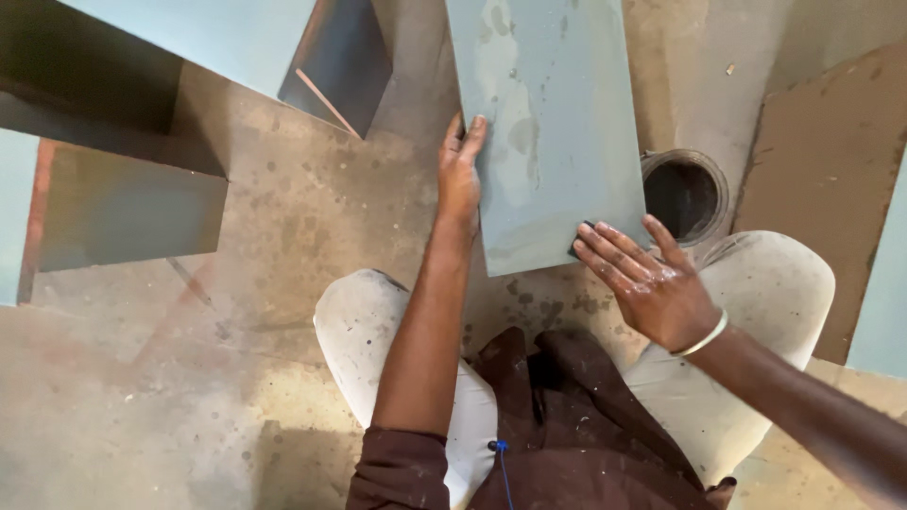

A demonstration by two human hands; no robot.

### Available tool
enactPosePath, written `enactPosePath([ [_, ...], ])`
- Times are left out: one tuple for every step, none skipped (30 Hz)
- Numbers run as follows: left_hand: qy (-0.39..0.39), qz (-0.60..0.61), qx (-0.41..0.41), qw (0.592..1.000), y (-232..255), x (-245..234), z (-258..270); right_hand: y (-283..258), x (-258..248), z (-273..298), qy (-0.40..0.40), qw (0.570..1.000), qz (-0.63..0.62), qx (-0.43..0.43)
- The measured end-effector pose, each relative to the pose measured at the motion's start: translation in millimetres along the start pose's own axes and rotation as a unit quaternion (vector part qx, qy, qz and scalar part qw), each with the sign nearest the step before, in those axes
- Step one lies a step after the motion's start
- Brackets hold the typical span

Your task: The person sits on the floor and sands a rectangular wooden board using a sanding block. They repeatedly rub the surface of the board with the block, occasionally dipping the block into a nearby bucket of liquid to wet it before continuing the sanding process.

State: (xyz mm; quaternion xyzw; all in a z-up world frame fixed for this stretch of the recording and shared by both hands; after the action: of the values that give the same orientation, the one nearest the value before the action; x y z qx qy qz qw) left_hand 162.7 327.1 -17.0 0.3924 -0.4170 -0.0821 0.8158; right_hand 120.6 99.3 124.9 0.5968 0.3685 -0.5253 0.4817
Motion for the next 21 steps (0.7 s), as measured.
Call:
enactPosePath([
  [-0.001, -0.008, 0.007, 1.0, -0.1, 0.6, 0.1, -4.9, 7.5, -3.0, -0.03, 0.999, 0.021, -0.002],
  [-0.002, -0.017, 0.014, 1.0, 0.7, -0.1, 0.5, -15.1, 16.3, -8.6, -0.06, 0.997, 0.041, -0.004],
  [-0.003, -0.026, 0.021, 0.999, 1.7, -1.1, 1.1, -23.0, 22.9, -12.9, -0.09, 0.994, 0.061, -0.005],
  [0.004, -0.013, 0.014, 1.0, 3.9, -5.9, 0.0, -34.4, 18.6, -19.6, -0.056, 0.998, 0.006, -0.027],
  [0.01, 0.0, 0.007, 1.0, 6.3, -11.7, -0.9, -40.2, 13.0, -22.7, -0.021, 0.997, -0.049, -0.048],
  [0.014, 0.014, -0.004, 1.0, 4.3, -14.3, -1.5, -43.8, 8.2, -23.4, 0.01, 0.992, -0.103, -0.067],
  [0.009, -0.004, 0.009, 1.0, 4.8, -14.1, -2.5, -38.7, 9.0, -20.4, 0.009, 0.994, -0.083, -0.076],
  [0.004, -0.02, 0.022, 1.0, 2.3, -10.6, -2.7, -30.6, 9.3, -16.2, 0.008, 0.994, -0.062, -0.086],
  [-0.001, -0.036, 0.035, 0.999, 0.1, -7.5, -1.9, -22.4, 9.8, -10.1, 0.006, 0.995, -0.04, -0.096],
  [-0.009, -0.017, 0.023, 1.0, -5.2, -0.4, -5.5, -5.3, 7.4, -6.3, 0.003, 0.998, -0.031, -0.062],
  [-0.018, 0.003, 0.012, 1.0, -8.8, 6.2, -9.5, 5.6, 5.4, -4.0, 0.0, 0.999, -0.023, -0.029],
  [-0.02, 0.021, -0.001, 1.0, -10.0, 3.3, -7.2, 10.3, 2.5, -2.0, -0.004, 1.0, -0.019, 0.0],
  [-0.022, 0.02, 0.015, 0.999, -7.0, 1.5, -5.5, 1.6, 4.4, -5.1, -0.015, 0.999, -0.042, 0.0],
  [-0.023, 0.016, 0.033, 0.999, -1.0, -2.7, -4.1, -9.1, 5.6, -11.1, -0.023, 0.998, -0.066, 0.001],
  [-0.024, 0.011, 0.05, 0.998, 4.5, -5.4, -2.7, -22.1, 7.8, -18.8, -0.032, 0.995, -0.091, 0.001],
  [-0.02, 0.016, 0.038, 0.999, 5.9, -7.1, -3.9, -34.2, 3.6, -27.2, -0.01, 0.993, -0.117, -0.014],
  [-0.015, 0.022, 0.025, 0.999, 6.8, -9.2, -4.2, -45.0, 0.1, -34.8, 0.011, 0.989, -0.144, -0.03],
  [-0.012, 0.028, 0.009, 0.999, 3.1, -8.8, -3.1, -51.0, -4.1, -36.2, 0.029, 0.984, -0.17, -0.042],
  [-0.009, 0.024, -0.005, 1.0, 0.1, -9.4, -1.0, -49.9, -3.5, -33.9, 0.02, 0.993, -0.102, -0.055],
  [-0.008, 0.024, -0.017, 1.0, -3.8, -6.7, 0.0, -44.0, -2.7, -30.5, 0.01, 0.997, -0.03, -0.068],
  [-0.007, 0.023, -0.03, 0.999, -6.5, -4.8, 1.2, -35.5, -3.2, -24.1, 0.0, 0.996, 0.042, -0.081],
])
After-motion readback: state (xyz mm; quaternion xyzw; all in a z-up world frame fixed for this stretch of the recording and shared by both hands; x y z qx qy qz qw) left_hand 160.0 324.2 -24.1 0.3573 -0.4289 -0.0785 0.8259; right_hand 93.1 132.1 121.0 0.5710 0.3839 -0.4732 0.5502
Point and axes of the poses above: each hand's wrist, its own z-axis away from the middle knuckle, its own x-axis out of the palm, y = z × x, the point moved 8 cm from there along -z, towards the middle knuckle, and after that the axes turned 5 degrees about z, right-handed, at the moved point
